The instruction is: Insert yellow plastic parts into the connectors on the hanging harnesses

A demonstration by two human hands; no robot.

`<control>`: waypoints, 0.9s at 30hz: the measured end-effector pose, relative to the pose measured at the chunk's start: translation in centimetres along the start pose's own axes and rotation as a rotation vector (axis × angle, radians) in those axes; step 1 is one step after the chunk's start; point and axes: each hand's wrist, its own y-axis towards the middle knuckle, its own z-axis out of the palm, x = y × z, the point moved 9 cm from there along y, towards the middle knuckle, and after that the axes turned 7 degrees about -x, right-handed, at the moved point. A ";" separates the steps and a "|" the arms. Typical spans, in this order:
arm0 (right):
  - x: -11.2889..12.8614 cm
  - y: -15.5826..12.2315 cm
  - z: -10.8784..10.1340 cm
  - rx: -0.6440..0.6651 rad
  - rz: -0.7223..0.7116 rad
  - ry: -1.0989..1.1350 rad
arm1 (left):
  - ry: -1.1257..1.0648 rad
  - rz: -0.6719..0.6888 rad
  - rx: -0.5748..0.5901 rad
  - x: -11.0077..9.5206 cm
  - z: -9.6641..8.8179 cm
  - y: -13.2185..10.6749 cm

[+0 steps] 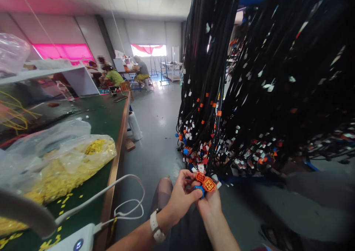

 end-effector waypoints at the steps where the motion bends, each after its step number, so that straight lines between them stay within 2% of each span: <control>1: 0.0 0.0 0.1 0.018 -0.005 -0.019 | 0.000 0.014 -0.007 -0.2 0.0 0.0; 6: -0.2 -0.1 0.6 0.079 -0.003 -0.042 | -0.013 0.067 -0.013 -0.6 0.1 -0.1; 12: -0.4 -0.7 0.5 -0.005 0.046 0.044 | 0.006 0.095 -0.008 -0.6 0.1 0.0; 17: -0.2 -1.3 0.7 0.024 0.066 0.019 | -0.087 0.022 0.097 -0.4 0.6 -0.1; 22: -0.3 -1.3 0.0 -0.024 0.111 0.023 | -0.169 0.024 0.167 -0.1 0.7 -0.2; 27: -0.2 -1.2 1.0 0.069 0.049 -0.016 | -0.122 0.114 0.132 -0.3 0.4 0.0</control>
